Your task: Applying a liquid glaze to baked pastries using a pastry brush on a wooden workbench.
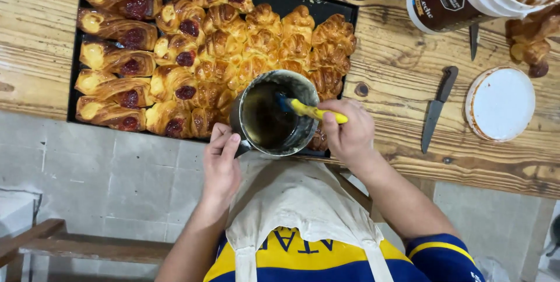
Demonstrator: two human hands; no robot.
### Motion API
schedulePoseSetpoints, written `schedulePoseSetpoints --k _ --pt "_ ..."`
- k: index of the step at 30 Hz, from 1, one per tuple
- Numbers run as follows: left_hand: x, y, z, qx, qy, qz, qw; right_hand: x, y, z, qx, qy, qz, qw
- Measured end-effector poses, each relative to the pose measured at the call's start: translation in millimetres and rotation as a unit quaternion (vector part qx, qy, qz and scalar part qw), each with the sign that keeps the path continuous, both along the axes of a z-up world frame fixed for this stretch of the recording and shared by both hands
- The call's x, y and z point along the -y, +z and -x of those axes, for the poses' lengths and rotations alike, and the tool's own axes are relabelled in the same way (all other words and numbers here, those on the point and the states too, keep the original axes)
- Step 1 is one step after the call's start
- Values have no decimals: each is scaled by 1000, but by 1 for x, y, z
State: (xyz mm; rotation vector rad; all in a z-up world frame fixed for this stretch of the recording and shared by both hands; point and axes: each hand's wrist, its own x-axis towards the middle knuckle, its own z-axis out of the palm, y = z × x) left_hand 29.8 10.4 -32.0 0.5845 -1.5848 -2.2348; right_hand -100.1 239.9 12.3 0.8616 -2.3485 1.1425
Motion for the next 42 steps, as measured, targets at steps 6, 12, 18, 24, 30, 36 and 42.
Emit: schedulePoseSetpoints --k 6,12,18,24,30,36,42 --pt "0 -10 -1 4 -5 5 1000 -25 -4 12 78 -22 6 997" --pt "6 -6 -9 16 5 15 1000 -73 24 32 149 -151 231 949" --pt "7 9 -16 13 26 4 1000 -85 -40 52 213 -72 38 974" --pt "14 18 -20 11 29 6 999 -101 -86 118 80 37 -167 982" --pt "12 25 -24 7 26 -1 1000 -70 -76 86 84 148 -147 975" --pt "11 33 -25 11 25 -7 1000 -134 -63 97 38 44 -298 953" --pt "16 24 -23 13 9 -5 1000 -137 -66 10 14 180 -89 980"
